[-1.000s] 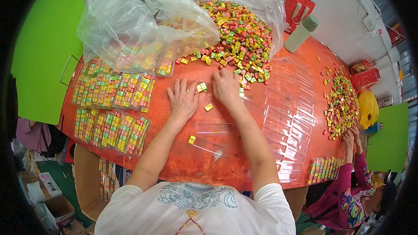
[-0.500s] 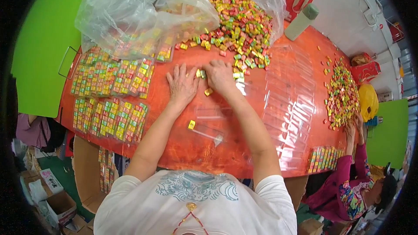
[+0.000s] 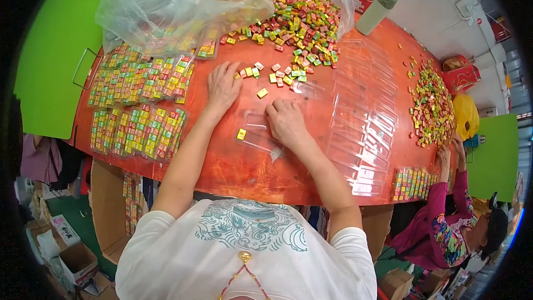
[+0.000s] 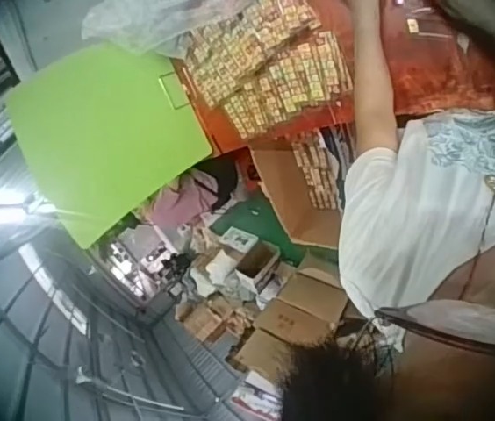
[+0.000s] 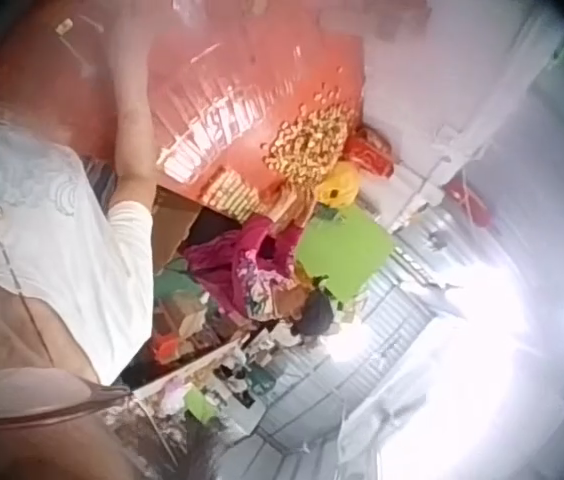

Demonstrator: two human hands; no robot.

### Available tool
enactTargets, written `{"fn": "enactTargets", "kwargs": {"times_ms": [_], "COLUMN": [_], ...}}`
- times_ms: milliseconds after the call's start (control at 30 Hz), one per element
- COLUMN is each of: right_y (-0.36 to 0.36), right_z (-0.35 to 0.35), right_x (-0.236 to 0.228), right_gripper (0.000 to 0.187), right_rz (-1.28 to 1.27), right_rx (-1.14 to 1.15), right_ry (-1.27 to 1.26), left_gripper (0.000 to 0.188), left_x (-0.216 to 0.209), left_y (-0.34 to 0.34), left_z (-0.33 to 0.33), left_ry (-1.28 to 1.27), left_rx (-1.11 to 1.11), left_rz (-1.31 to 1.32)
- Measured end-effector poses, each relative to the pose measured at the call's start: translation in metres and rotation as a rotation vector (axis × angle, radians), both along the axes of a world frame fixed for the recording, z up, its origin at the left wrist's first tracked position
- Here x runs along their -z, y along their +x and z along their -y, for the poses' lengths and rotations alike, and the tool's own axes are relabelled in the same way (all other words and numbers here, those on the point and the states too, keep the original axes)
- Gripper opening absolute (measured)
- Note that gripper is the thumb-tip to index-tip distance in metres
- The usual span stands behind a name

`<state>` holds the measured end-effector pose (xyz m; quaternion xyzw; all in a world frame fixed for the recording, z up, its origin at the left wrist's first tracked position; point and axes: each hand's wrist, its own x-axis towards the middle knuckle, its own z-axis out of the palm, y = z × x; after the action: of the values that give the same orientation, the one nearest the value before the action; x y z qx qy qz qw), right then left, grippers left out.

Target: Organizing small colorful square items into rows on a plastic sheet at a workbench.

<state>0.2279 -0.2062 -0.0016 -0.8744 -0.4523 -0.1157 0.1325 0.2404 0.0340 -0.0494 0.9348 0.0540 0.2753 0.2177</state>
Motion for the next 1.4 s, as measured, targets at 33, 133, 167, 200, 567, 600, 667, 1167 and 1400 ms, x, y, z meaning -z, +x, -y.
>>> {"fn": "enactTargets", "kwargs": {"times_ms": [33, 133, 167, 200, 567, 600, 667, 1167, 1400], "right_y": [-0.001, -0.003, 0.000, 0.004, 0.104, 0.106, 0.105, 0.035, -0.030], "right_z": [-0.003, -0.015, -0.020, -0.026, -0.077, -0.079, -0.083, -0.040, 0.015], "right_x": [0.001, 0.001, -0.002, -0.010, -0.006, -0.006, -0.003, -0.024, -0.018], "right_gripper": [0.014, 0.016, 0.016, 0.019, 0.039, 0.034, 0.035, 0.017, 0.027], "right_rz": [0.009, -0.042, -0.034, -0.100, -0.108, -0.158, -0.197, -0.153, -0.296], "right_rx": [-0.001, -0.019, -0.029, -0.013, 0.087, 0.017, 0.013, 0.077, 0.231], "right_ry": [0.004, -0.004, 0.004, 0.040, -0.029, -0.059, -0.073, 0.229, 0.121], "left_gripper": [0.050, 0.050, 0.052, 0.052, 0.052, 0.052, 0.040, 0.033, 0.042], "left_x": [-0.005, -0.037, -0.035, -0.038, -0.052, -0.051, -0.050, -0.070, -0.063], "left_y": [-0.006, -0.031, -0.033, -0.034, -0.014, -0.013, -0.010, -0.049, -0.086], "left_z": [-0.001, -0.001, -0.007, -0.010, 0.009, 0.008, 0.006, 0.017, 0.059], "left_ry": [-0.006, 0.052, 0.078, 0.084, 0.046, 0.047, 0.076, 0.068, 0.140], "left_rx": [0.032, 0.014, 0.033, 0.018, 0.019, 0.014, 0.032, 0.241, 0.448], "left_rz": [0.039, -0.219, -0.212, -0.204, -0.502, -0.505, -0.511, -0.314, -0.287]}}
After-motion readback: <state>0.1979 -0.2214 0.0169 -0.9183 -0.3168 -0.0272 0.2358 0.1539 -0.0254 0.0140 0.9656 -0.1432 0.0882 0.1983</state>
